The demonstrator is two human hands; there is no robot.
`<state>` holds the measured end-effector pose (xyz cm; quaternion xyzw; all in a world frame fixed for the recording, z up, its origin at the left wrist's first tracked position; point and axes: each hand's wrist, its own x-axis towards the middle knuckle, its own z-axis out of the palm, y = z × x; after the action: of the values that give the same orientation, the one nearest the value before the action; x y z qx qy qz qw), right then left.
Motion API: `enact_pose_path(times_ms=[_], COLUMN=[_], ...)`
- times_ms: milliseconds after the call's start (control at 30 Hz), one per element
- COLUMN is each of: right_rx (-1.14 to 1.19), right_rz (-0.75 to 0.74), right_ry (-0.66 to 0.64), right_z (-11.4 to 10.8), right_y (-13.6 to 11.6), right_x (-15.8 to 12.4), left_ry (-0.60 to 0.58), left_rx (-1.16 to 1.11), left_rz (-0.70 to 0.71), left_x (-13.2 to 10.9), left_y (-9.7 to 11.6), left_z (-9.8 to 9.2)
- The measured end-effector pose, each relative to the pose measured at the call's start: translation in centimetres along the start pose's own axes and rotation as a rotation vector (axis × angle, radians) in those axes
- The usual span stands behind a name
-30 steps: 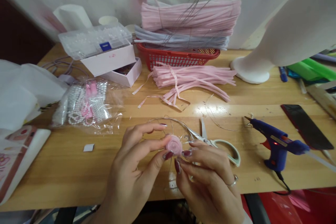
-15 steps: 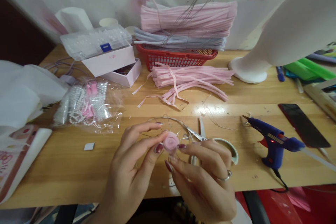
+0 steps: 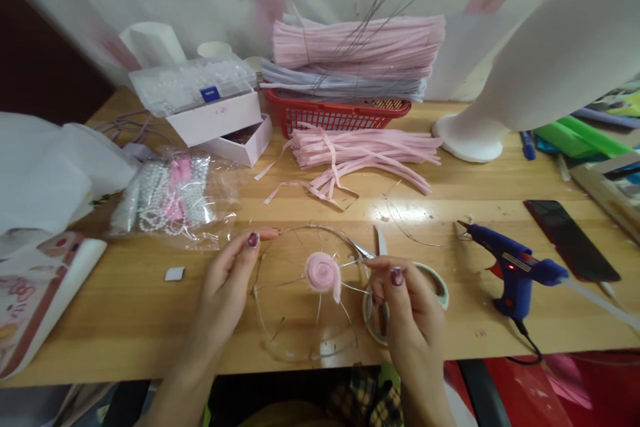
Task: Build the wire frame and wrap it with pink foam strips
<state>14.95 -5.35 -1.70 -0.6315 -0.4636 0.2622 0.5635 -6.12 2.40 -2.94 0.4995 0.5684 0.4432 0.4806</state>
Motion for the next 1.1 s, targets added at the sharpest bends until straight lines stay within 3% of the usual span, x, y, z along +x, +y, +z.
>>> enact_pose_path(times_ms=[300,500,567,667,767,833,967,1100], right_rx=[-0.071,-0.006,0.098,0.443,0.785,0.908,1.112,1.376], right_rz=[-0.16,-0.136,-0.054,0.157,0.342,0.407,0.486,0.669], right_ry=[-0.041,-0.137,-0.119,-0.065,-0.185,-0.275,-0.384,-0.575], right_z=[0.3,-0.5,-0.4,-0.2,-0.2,-0.4,-1.4,-2.4], right_y=[-0.2,1.2,1.3,0.3,-1.5,-2.7,-4.3,-5.5], right_x=[0.5,0.1,0.1,0.8,2.5,3.7,5.8,6.3], left_ry=[-0.081,-0.104,-0.135,-0.14,-0.144,-0.217,-0.41,-0.186], left_rx=[-0.127,-0.151,-0.154,-0.229,-0.341,-0.339,-0.085,0.277], left_rz=[-0.083,-0.083,-0.04,0.026,0.056,0.099,0.269,0.433], left_x=[0.3,-0.2,-0.3,0.1,0.5,0.4,-0.3,0.0], left_y=[-0.4,-0.9,-1.1,-1.0,-0.4,0.0,0.0,0.1], left_z=[1.1,0.3,-0.3,-1.5,-3.1,-4.2,-5.2,-3.6])
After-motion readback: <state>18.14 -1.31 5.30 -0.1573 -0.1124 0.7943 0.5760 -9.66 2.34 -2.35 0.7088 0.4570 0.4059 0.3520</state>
